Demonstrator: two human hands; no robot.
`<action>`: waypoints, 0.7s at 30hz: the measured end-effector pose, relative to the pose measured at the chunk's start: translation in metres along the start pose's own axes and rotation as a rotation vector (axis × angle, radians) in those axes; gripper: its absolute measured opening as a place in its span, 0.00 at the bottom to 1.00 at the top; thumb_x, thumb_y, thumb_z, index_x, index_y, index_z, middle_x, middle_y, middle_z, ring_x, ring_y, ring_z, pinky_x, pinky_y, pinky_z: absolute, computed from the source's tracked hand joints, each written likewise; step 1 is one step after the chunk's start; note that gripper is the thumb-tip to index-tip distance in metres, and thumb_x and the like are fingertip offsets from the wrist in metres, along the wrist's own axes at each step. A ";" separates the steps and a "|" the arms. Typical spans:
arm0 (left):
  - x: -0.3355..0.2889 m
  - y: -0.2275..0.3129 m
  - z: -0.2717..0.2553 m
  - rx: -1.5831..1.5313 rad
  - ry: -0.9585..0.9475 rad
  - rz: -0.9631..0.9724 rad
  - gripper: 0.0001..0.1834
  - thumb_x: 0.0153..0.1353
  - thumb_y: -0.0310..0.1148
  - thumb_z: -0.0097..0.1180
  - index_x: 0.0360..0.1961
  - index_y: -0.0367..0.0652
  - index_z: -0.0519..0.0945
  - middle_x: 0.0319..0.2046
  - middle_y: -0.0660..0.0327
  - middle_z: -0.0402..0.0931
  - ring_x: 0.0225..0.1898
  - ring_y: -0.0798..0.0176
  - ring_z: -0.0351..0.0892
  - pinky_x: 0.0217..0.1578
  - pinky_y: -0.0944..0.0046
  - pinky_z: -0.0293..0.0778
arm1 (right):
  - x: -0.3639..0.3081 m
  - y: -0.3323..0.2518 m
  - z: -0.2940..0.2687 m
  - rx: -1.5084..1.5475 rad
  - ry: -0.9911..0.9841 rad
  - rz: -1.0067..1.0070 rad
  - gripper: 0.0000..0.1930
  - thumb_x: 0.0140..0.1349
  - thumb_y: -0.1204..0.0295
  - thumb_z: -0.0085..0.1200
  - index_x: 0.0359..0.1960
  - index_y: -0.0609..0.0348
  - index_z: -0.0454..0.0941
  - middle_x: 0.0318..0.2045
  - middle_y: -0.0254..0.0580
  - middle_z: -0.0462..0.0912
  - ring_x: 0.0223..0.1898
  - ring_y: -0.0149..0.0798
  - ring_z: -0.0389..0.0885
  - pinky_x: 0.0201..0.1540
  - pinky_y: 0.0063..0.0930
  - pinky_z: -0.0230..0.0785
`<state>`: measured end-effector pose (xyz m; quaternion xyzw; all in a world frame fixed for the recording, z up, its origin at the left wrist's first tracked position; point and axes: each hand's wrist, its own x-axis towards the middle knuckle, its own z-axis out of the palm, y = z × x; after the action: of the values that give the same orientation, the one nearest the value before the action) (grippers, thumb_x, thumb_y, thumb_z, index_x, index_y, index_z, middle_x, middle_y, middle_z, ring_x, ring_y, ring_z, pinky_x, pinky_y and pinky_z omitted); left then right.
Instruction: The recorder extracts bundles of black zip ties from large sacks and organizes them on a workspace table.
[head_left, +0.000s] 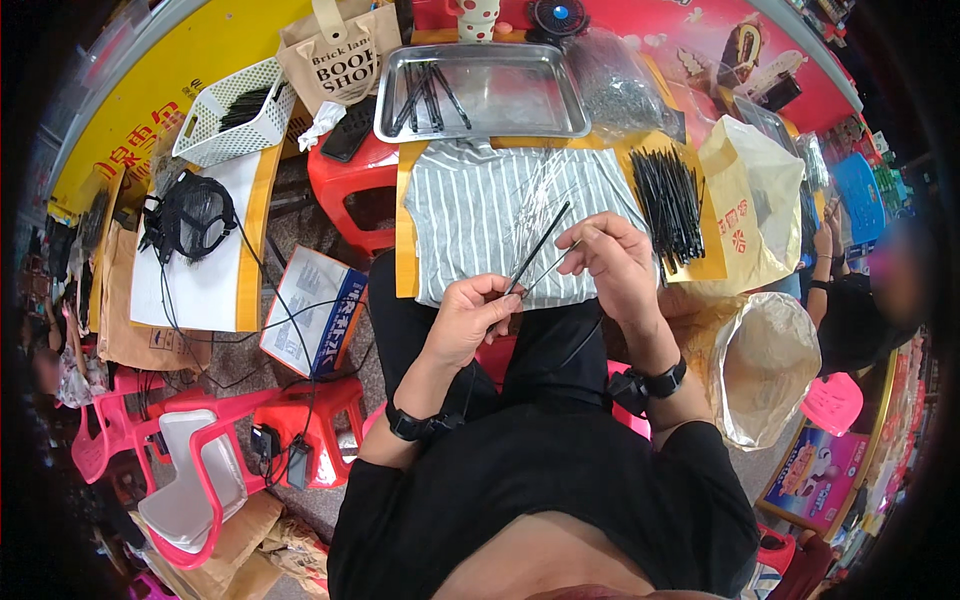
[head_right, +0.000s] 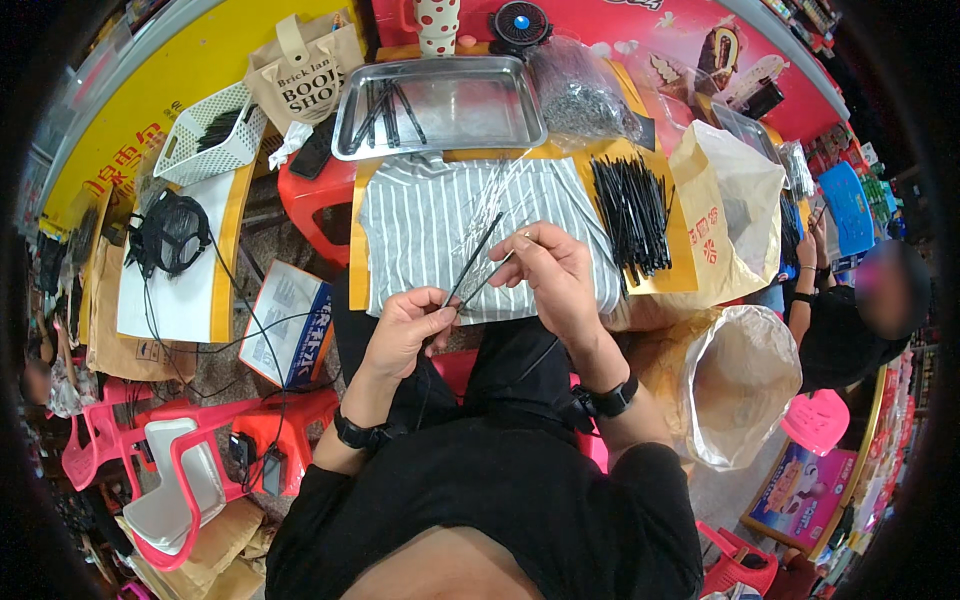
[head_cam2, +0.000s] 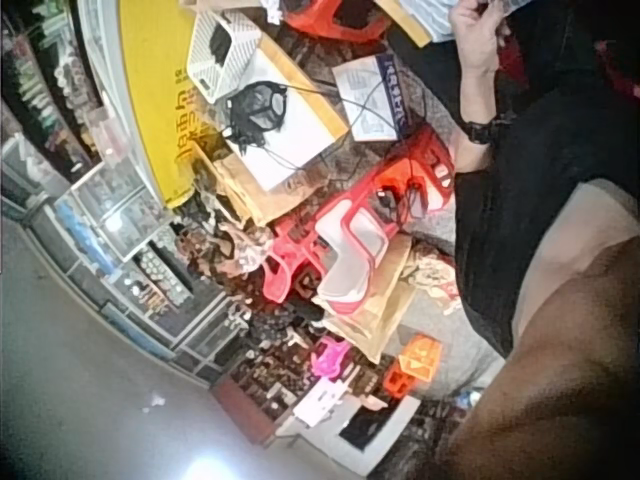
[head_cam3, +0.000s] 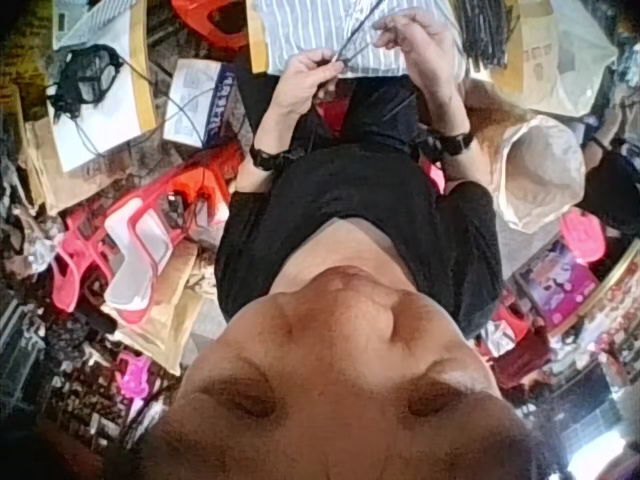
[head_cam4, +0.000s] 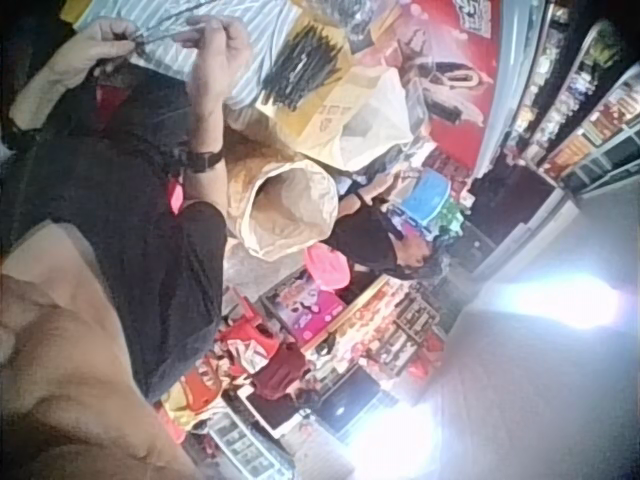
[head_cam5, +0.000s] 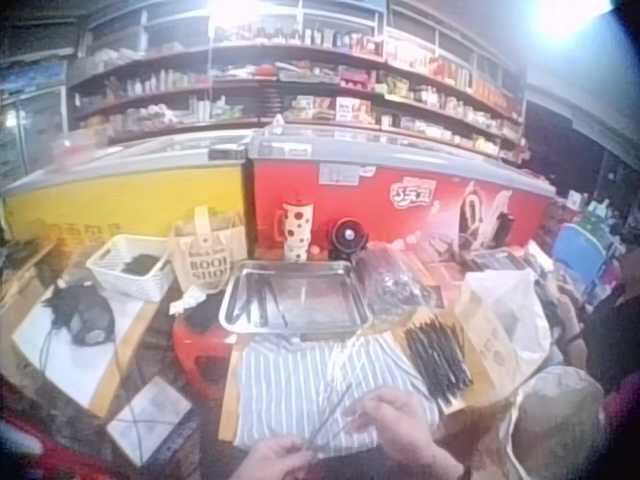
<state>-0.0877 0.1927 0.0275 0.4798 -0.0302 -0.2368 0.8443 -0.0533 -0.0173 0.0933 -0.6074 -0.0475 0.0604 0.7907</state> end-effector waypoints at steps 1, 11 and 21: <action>0.000 0.000 0.001 0.000 0.000 -0.001 0.08 0.62 0.27 0.56 0.40 0.35 0.78 0.27 0.65 0.78 0.19 0.78 0.71 0.15 0.79 0.61 | -0.001 0.005 0.001 0.061 0.018 -0.014 0.08 0.66 0.73 0.46 0.39 0.66 0.74 0.34 0.49 0.82 0.26 0.34 0.81 0.31 0.21 0.68; -0.003 -0.001 0.008 0.106 0.075 0.074 0.05 0.64 0.28 0.53 0.38 0.37 0.78 0.26 0.68 0.76 0.20 0.80 0.67 0.19 0.80 0.61 | -0.031 0.049 0.034 -0.043 0.067 0.047 0.08 0.65 0.74 0.51 0.42 0.65 0.72 0.33 0.38 0.80 0.30 0.27 0.79 0.34 0.19 0.71; -0.004 -0.005 0.024 0.100 0.162 0.176 0.04 0.63 0.24 0.53 0.37 0.37 0.78 0.25 0.70 0.75 0.21 0.82 0.65 0.20 0.79 0.60 | -0.033 0.055 0.046 -0.130 0.183 -0.092 0.05 0.63 0.78 0.50 0.38 0.66 0.71 0.31 0.36 0.77 0.30 0.24 0.76 0.33 0.19 0.71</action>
<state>-0.0994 0.1734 0.0370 0.5343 -0.0156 -0.1205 0.8365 -0.0945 0.0360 0.0520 -0.6576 -0.0070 -0.0348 0.7525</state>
